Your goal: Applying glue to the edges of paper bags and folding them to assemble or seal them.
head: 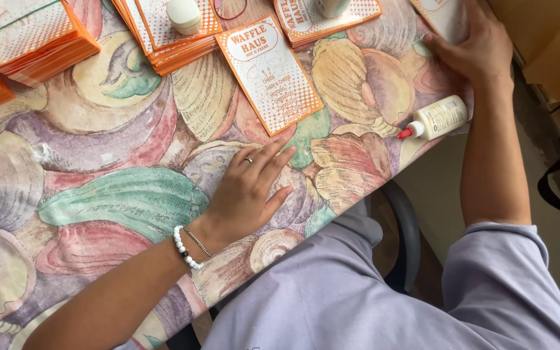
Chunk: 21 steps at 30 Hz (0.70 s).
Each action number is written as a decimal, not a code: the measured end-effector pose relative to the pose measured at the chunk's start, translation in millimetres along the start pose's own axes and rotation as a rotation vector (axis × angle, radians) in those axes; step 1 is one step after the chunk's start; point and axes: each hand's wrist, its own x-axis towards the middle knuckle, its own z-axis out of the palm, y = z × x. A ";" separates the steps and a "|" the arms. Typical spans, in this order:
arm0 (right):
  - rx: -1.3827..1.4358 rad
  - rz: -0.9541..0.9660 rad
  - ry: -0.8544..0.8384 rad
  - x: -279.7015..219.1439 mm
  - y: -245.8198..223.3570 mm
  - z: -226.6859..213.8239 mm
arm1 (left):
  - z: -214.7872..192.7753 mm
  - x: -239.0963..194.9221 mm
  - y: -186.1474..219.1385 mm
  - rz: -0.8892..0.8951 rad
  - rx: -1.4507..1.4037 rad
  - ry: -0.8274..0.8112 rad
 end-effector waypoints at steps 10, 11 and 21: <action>-0.260 -0.087 0.126 1.7 48.1 41.3 | 0.3 -1.0 -1.8 0.020 0.035 -0.013; -0.260 -0.088 0.126 3.0 51.8 43.4 | 0.2 -0.8 -1.9 0.019 0.035 -0.013; -0.162 0.034 0.036 9.7 -0.6 7.1 | -1.3 -1.2 -1.1 0.010 0.023 -0.021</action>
